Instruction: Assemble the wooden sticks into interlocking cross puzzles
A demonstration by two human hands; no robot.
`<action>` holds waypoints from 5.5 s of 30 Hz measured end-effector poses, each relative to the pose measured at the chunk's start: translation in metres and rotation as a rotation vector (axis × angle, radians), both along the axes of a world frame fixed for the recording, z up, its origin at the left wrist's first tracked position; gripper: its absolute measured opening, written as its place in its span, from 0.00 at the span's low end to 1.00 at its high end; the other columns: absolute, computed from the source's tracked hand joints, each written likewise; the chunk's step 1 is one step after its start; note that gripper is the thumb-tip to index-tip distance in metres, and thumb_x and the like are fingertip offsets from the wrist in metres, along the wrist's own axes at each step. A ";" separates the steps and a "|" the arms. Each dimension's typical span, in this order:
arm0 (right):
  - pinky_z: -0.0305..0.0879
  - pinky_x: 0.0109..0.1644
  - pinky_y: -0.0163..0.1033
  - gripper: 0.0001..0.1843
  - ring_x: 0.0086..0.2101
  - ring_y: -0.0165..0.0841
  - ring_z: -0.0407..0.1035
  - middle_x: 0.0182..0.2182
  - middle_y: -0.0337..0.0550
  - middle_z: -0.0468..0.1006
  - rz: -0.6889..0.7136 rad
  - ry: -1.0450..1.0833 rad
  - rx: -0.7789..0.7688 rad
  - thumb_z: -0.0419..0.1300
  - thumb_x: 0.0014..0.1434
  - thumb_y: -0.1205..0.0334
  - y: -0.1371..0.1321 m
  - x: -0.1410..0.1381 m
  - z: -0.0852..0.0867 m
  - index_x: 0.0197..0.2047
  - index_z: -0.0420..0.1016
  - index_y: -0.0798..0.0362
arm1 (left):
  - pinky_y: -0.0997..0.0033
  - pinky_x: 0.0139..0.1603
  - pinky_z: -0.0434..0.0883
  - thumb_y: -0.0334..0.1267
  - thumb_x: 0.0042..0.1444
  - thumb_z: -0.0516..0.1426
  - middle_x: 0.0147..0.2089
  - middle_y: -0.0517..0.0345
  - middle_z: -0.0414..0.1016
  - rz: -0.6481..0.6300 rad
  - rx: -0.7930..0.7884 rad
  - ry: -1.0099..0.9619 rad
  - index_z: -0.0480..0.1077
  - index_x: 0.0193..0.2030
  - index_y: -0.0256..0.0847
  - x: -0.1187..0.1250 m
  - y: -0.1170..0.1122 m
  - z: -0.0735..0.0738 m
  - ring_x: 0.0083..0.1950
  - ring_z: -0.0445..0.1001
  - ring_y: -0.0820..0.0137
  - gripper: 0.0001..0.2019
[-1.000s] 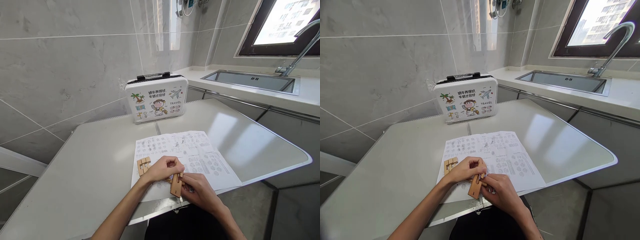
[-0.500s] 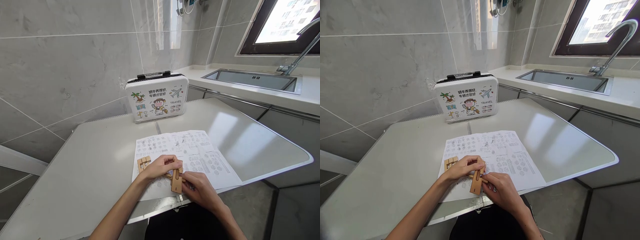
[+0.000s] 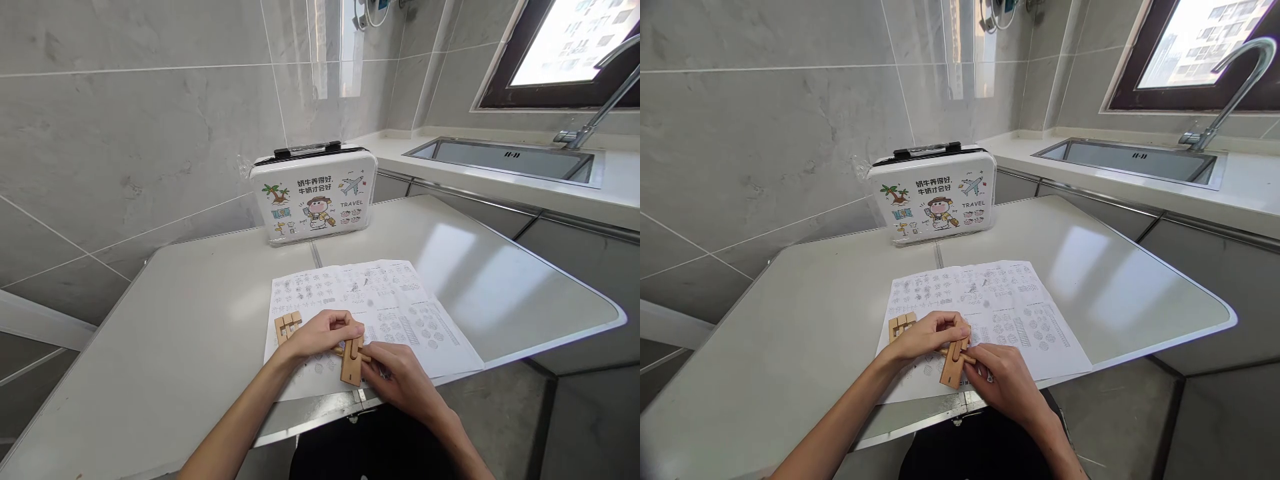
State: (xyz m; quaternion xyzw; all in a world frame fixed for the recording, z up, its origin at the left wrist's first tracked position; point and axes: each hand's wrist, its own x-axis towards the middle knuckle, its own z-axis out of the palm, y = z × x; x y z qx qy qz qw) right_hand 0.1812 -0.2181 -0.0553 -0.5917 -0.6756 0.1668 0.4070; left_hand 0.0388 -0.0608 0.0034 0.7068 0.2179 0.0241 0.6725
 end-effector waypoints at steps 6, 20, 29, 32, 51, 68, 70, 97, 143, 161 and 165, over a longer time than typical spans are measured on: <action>0.54 0.31 0.37 0.11 0.25 0.31 0.61 0.24 0.34 0.69 -0.030 0.050 -0.029 0.53 0.73 0.61 -0.001 0.001 -0.001 0.37 0.70 0.49 | 0.69 0.40 0.66 0.57 0.64 0.59 0.34 0.59 0.74 0.023 0.136 0.090 0.73 0.35 0.40 0.000 0.004 -0.012 0.35 0.70 0.70 0.21; 0.68 0.37 0.39 0.15 0.29 0.38 0.73 0.24 0.38 0.76 -0.133 0.415 -0.151 0.48 0.76 0.51 0.005 0.011 -0.006 0.48 0.72 0.50 | 0.53 0.70 0.64 0.56 0.49 0.72 0.70 0.49 0.69 0.051 0.288 0.075 0.68 0.69 0.48 -0.003 -0.003 0.003 0.69 0.68 0.50 0.42; 0.69 0.41 0.41 0.15 0.33 0.39 0.77 0.30 0.41 0.81 -0.143 0.478 -0.176 0.47 0.77 0.50 0.007 0.012 -0.012 0.55 0.65 0.51 | 0.55 0.65 0.69 0.56 0.46 0.73 0.67 0.48 0.73 0.076 0.294 0.082 0.68 0.69 0.48 -0.001 -0.002 -0.001 0.65 0.72 0.52 0.44; 0.69 0.41 0.40 0.15 0.33 0.39 0.77 0.30 0.41 0.82 -0.158 0.478 -0.178 0.47 0.77 0.49 0.007 0.012 -0.014 0.54 0.64 0.51 | 0.55 0.65 0.69 0.55 0.46 0.73 0.66 0.47 0.73 0.073 0.286 0.070 0.70 0.67 0.46 -0.001 -0.001 -0.003 0.64 0.73 0.52 0.42; 0.64 0.33 0.40 0.16 0.25 0.35 0.72 0.23 0.35 0.77 -0.158 0.567 -0.181 0.49 0.76 0.45 0.007 0.011 -0.012 0.46 0.62 0.49 | 0.55 0.63 0.70 0.56 0.44 0.73 0.62 0.48 0.78 0.048 0.299 0.097 0.73 0.61 0.45 -0.003 -0.002 -0.002 0.62 0.75 0.51 0.38; 0.64 0.35 0.39 0.14 0.25 0.34 0.72 0.23 0.34 0.77 -0.136 0.616 -0.152 0.50 0.76 0.47 0.004 0.012 -0.013 0.47 0.63 0.49 | 0.61 0.59 0.73 0.54 0.43 0.75 0.55 0.53 0.81 0.076 0.359 0.044 0.77 0.56 0.45 -0.001 -0.004 0.002 0.59 0.78 0.53 0.34; 0.64 0.35 0.39 0.14 0.26 0.34 0.72 0.23 0.35 0.77 -0.142 0.605 -0.148 0.50 0.76 0.47 0.004 0.012 -0.012 0.47 0.63 0.49 | 0.61 0.59 0.73 0.53 0.43 0.75 0.54 0.54 0.82 0.070 0.364 0.036 0.77 0.55 0.45 0.000 -0.004 0.003 0.58 0.78 0.54 0.33; 0.68 0.38 0.41 0.12 0.28 0.36 0.77 0.36 0.41 0.85 -0.468 0.127 -0.155 0.50 0.73 0.47 0.031 0.099 0.020 0.45 0.63 0.46 | 0.48 0.69 0.67 0.48 0.57 0.69 0.65 0.51 0.73 0.260 0.826 -0.121 0.64 0.68 0.50 -0.023 0.012 -0.009 0.66 0.69 0.54 0.34; 0.70 0.41 0.44 0.16 0.30 0.39 0.79 0.36 0.40 0.86 -0.683 -0.001 -0.266 0.54 0.67 0.50 0.015 0.162 0.001 0.54 0.66 0.46 | 0.57 0.47 0.76 0.54 0.54 0.68 0.49 0.50 0.77 0.215 1.214 0.051 0.71 0.54 0.44 -0.092 0.032 -0.011 0.48 0.76 0.57 0.26; 0.65 0.34 0.39 0.11 0.27 0.34 0.76 0.34 0.36 0.82 -0.075 -0.113 -0.308 0.58 0.70 0.51 -0.020 0.049 0.021 0.52 0.72 0.44 | 0.49 0.56 0.71 0.63 0.43 0.72 0.56 0.43 0.72 -0.040 1.072 -0.112 0.71 0.58 0.41 0.003 -0.009 -0.036 0.56 0.71 0.50 0.41; 0.59 0.29 0.37 0.15 0.25 0.36 0.75 0.28 0.33 0.79 -0.142 -0.242 -0.233 0.66 0.63 0.51 -0.017 0.035 0.006 0.50 0.72 0.44 | 0.54 0.51 0.72 0.62 0.41 0.73 0.51 0.48 0.71 0.019 0.965 -0.066 0.74 0.54 0.45 -0.014 0.001 -0.032 0.51 0.71 0.54 0.37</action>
